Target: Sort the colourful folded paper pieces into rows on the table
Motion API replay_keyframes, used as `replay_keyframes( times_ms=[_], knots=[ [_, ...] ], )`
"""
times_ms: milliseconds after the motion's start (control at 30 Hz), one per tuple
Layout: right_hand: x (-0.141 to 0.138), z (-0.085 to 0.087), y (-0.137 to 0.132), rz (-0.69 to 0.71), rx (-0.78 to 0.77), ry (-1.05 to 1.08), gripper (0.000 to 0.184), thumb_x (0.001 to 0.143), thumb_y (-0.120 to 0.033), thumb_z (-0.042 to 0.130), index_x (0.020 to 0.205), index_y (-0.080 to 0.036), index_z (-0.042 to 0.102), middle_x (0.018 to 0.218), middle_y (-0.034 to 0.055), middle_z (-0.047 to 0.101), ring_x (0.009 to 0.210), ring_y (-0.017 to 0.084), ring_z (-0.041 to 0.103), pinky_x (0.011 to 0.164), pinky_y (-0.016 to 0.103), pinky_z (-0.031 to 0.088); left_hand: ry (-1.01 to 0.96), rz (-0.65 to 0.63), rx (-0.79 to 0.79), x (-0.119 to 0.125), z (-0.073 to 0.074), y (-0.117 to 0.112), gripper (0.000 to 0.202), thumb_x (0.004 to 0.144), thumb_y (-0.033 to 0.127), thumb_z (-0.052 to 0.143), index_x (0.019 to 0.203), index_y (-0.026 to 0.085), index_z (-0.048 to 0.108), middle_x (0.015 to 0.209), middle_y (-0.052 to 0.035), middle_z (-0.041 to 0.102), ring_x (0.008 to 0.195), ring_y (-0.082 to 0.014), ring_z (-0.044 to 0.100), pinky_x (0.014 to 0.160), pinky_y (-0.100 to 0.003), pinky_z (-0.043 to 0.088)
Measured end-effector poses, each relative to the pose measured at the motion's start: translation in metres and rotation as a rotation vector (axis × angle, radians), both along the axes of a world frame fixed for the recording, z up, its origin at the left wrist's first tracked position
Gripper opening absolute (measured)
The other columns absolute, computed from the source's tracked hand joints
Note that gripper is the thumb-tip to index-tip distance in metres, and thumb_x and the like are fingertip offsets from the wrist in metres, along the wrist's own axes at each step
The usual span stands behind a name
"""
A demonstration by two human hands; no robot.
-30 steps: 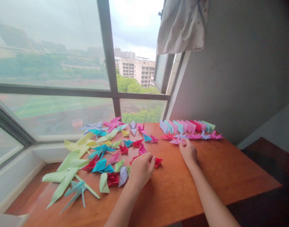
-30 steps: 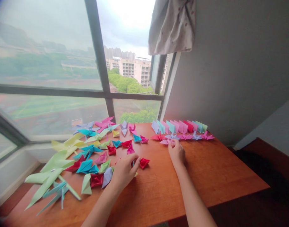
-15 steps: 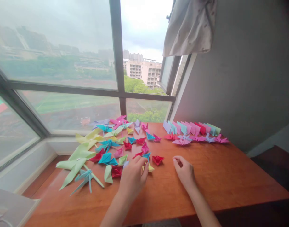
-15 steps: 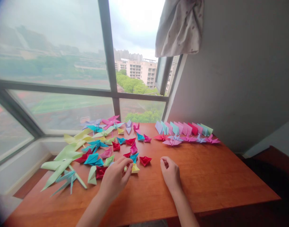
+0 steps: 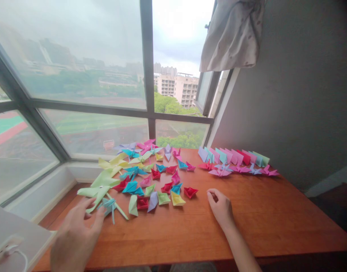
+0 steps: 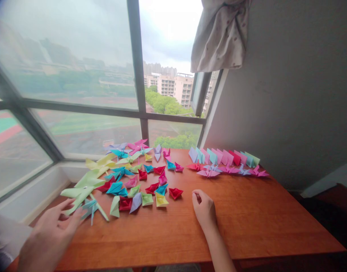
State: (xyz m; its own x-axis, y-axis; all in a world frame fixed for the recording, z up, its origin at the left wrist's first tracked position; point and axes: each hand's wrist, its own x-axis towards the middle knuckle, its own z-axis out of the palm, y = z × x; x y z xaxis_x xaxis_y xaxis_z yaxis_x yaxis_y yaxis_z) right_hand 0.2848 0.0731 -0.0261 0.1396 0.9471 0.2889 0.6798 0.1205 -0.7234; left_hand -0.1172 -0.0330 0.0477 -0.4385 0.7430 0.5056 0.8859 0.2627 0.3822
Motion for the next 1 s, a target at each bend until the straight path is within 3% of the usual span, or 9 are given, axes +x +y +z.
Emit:
replay_keyframes(
  times_ms=[167,367,600,733,833,900,1000],
  knots=[
    [0.0,0.002,-0.001,0.003,0.004,0.009,0.035,0.084,-0.045,0.045,0.083,-0.021,0.07,0.079,0.0072,0.072,0.07,0.022,0.067,0.067,0.032,0.051,-0.087,0.004,-0.123,-0.008,-0.011,-0.003,0.025,0.082,0.042,0.053,0.094,0.023,0.064,0.085,-0.0026,0.07,0.067,-0.0203,0.064,0.058,-0.028,0.044],
    [0.0,0.003,-0.002,-0.013,0.017,0.074,0.034,0.083,-0.046,0.049,0.082,-0.02,0.07,0.08,0.0076,0.073,0.071,0.022,0.067,0.069,0.031,0.052,-0.163,0.016,-0.005,0.014,-0.007,-0.012,0.023,0.081,0.041,0.058,0.09,0.023,0.067,0.072,0.0008,0.067,0.059,-0.0157,0.059,0.059,-0.025,0.045],
    [-0.011,0.016,-0.015,0.029,0.104,0.169,0.028,0.085,-0.041,0.053,0.087,-0.018,0.069,0.084,0.0086,0.071,0.074,0.021,0.065,0.069,0.031,0.051,-0.287,-0.319,0.207,0.087,-0.002,-0.019,0.016,0.084,0.036,0.06,0.086,0.022,0.066,0.068,0.0016,0.062,0.057,-0.0142,0.054,0.06,-0.024,0.047],
    [-0.042,0.034,-0.058,0.328,0.14,0.204,0.02,0.086,-0.029,0.055,0.1,-0.021,0.067,0.088,0.0061,0.068,0.073,0.018,0.063,0.063,0.026,0.051,-0.363,-0.464,0.247,0.121,-0.01,-0.014,0.013,0.086,0.03,0.06,0.094,0.022,0.066,0.074,-0.0008,0.065,0.059,-0.0144,0.056,0.059,-0.025,0.049],
    [-0.065,0.043,-0.09,0.509,0.112,0.243,0.037,0.081,-0.027,0.064,0.118,-0.024,0.061,0.102,0.0062,0.067,0.079,0.017,0.063,0.062,0.024,0.051,-0.415,-0.552,0.244,0.14,-0.016,-0.01,0.013,0.087,0.027,0.059,0.097,0.022,0.065,0.075,-0.0018,0.066,0.061,-0.0146,0.058,0.057,-0.024,0.049],
    [-0.075,0.043,-0.101,0.528,0.081,0.27,0.04,0.08,-0.031,0.067,0.119,-0.025,0.061,0.104,0.0057,0.066,0.081,0.017,0.063,0.063,0.023,0.05,-0.454,-0.642,0.206,0.151,-0.02,-0.008,0.014,0.088,0.026,0.058,0.098,0.021,0.065,0.078,-0.0033,0.068,0.063,-0.015,0.06,0.056,-0.024,0.05],
    [-0.08,0.037,-0.102,0.417,0.047,0.347,0.019,0.088,-0.035,0.058,0.098,-0.023,0.068,0.089,0.0043,0.067,0.077,0.017,0.063,0.066,0.024,0.05,-0.517,-0.749,0.159,0.163,-0.023,-0.006,0.016,0.089,0.028,0.057,0.101,0.021,0.066,0.081,-0.0055,0.069,0.066,-0.0162,0.062,0.058,-0.025,0.051]
  ],
)
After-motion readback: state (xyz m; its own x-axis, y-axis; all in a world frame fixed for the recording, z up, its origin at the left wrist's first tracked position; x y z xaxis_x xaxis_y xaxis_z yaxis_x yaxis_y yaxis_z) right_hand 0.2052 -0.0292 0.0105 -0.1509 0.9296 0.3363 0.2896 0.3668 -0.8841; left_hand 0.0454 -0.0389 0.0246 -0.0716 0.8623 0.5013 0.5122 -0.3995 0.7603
